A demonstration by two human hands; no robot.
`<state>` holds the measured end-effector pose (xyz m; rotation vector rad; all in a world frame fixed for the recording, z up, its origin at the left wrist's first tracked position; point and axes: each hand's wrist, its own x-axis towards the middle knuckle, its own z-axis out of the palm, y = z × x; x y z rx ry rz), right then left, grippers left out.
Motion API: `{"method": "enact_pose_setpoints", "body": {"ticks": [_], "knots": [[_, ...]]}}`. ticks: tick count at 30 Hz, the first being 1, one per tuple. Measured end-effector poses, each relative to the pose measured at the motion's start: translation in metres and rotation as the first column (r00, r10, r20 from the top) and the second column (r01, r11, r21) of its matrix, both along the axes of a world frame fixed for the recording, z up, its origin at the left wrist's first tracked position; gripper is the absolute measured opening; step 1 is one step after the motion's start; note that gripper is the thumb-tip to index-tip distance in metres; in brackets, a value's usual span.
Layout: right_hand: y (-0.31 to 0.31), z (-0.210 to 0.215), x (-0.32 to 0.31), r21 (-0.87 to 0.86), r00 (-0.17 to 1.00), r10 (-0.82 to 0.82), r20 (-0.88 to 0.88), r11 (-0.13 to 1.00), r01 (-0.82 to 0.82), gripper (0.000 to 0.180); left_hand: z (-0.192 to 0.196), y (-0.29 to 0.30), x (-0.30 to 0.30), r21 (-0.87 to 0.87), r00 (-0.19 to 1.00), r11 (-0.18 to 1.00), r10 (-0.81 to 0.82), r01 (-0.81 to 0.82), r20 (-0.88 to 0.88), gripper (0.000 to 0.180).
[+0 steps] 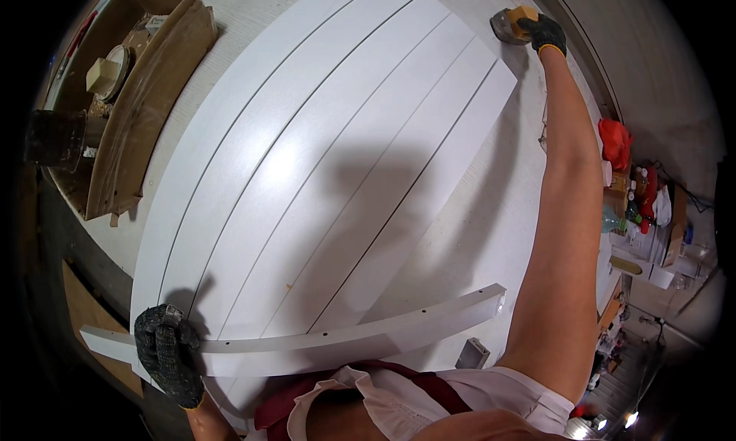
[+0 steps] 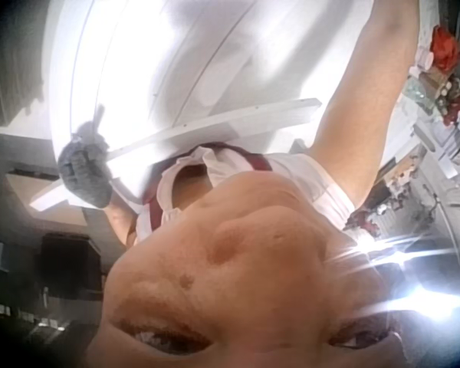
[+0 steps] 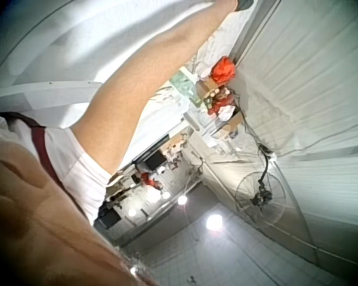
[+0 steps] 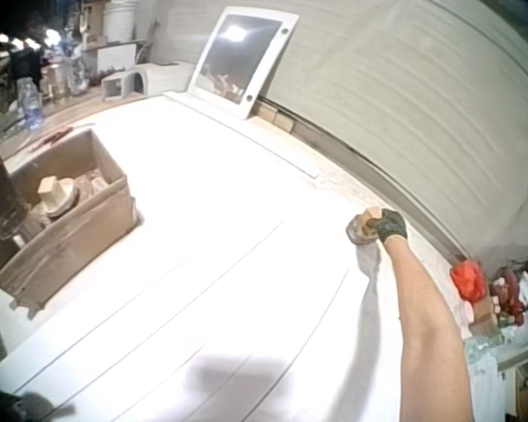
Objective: The person applies a white substance from a container to the joints and ends of white planks using a spatula and a sponge. They wipe the boards with a cloth and scoop material to fill gaps.
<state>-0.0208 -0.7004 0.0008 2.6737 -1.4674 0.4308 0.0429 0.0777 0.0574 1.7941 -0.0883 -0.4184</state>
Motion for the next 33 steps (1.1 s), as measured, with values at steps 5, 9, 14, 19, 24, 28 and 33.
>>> {"method": "enact_pose_setpoints", "body": {"ticks": [5,9,14,19,24,28,33], "knots": [[-0.006,0.004,-0.012,0.239,0.98,-0.045,0.195,0.971,-0.003,0.056,-0.001,0.002,0.001,-0.025,0.999,1.0,0.005,-0.006,-0.038,0.018],[0.007,0.016,-0.018,0.407,0.923,-0.161,0.351,0.913,0.004,0.049,-0.003,0.002,0.0,-0.047,0.999,0.998,0.034,-0.035,-0.024,0.018],[0.0,0.012,-0.035,0.576,0.7,-0.306,0.646,0.797,-0.184,0.04,-0.004,0.003,0.0,-0.055,0.999,0.998,0.04,-0.041,-0.02,0.018],[-0.019,-0.002,-0.054,0.692,0.411,-0.559,0.72,0.535,-0.485,0.042,-0.005,0.007,0.001,-0.044,0.999,0.998,0.035,-0.036,-0.027,0.019],[-0.009,-0.007,-0.063,0.732,0.167,-0.801,0.574,0.412,-0.542,0.038,-0.01,0.009,0.0,0.098,0.979,0.994,-0.065,0.046,0.195,0.015],[0.003,-0.001,-0.065,0.741,0.115,-0.827,0.551,0.42,-0.524,0.038,-0.011,0.009,0.001,0.013,0.998,1.0,-0.016,0.016,0.066,0.019],[0.006,-0.003,-0.042,0.684,0.506,-0.519,0.689,0.697,-0.217,0.036,0.0,0.009,-0.001,-0.086,0.997,0.995,0.036,-0.041,-0.066,0.015]]}}
